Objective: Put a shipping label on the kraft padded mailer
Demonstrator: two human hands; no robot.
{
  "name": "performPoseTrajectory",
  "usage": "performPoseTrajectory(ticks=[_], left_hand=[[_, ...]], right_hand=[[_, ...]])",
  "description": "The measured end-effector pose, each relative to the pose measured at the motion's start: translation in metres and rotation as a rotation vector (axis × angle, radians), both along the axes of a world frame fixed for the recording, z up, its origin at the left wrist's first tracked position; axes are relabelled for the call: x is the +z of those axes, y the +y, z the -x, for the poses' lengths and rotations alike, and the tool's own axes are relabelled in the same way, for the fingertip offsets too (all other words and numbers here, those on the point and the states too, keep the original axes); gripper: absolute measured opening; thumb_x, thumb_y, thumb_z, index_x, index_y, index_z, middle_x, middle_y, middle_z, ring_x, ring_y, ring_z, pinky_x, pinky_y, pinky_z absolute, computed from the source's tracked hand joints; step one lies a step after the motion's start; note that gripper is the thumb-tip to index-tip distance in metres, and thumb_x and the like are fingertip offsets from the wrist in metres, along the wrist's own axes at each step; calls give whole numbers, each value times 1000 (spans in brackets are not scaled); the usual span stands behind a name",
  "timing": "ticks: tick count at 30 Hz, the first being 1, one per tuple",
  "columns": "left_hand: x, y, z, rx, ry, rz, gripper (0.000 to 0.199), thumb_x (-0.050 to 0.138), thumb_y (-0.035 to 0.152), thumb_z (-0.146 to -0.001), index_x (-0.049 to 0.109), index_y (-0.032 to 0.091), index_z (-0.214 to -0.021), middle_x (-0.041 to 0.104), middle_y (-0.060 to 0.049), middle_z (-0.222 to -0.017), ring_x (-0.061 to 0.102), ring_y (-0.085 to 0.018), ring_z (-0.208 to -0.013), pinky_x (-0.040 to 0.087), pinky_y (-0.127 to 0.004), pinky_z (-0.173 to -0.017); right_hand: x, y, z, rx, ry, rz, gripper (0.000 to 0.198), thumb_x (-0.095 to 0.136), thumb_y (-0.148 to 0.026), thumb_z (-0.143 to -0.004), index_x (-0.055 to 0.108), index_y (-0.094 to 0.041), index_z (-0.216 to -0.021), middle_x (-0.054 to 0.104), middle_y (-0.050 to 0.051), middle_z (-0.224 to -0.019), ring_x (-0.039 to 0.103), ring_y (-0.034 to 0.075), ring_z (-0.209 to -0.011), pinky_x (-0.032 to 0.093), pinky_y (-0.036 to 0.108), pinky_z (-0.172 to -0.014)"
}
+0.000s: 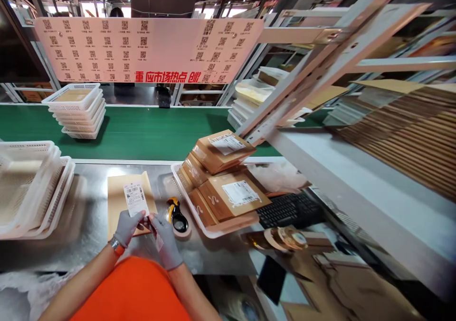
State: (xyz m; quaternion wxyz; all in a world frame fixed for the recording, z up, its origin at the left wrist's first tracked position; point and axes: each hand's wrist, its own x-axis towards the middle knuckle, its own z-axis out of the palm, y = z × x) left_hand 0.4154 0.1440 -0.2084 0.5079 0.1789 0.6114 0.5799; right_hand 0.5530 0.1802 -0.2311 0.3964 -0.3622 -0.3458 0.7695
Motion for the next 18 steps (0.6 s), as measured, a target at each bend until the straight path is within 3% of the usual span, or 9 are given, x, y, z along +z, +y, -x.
performPoseTrajectory(ticks=[3,7,18], left_hand=[[-2,0,0,8,-72,15,58,104,56,-58,85,11,-88,84,-13,-78,75,-21,-64,57,-28,-56],[-8,-3,4,13,-159,43,60,103,58,-55,83,14,-91,82,-9,-76,74,-20,-64,53,-28,-57],[-16,-15,26,-48,-210,50,63,99,63,-58,81,14,-95,82,-11,-80,75,-24,-72,53,-31,-63]], right_hand=[[3,0,2,32,42,7,37,94,-60,-82,86,-24,-84,82,6,-86,72,23,-82,62,39,-89],[1,-2,7,68,54,57,33,91,-57,-84,84,-25,-86,85,8,-94,75,26,-91,62,40,-93],[-25,-14,31,46,32,49,34,89,-58,-85,87,-24,-88,84,7,-92,75,26,-91,62,41,-90]])
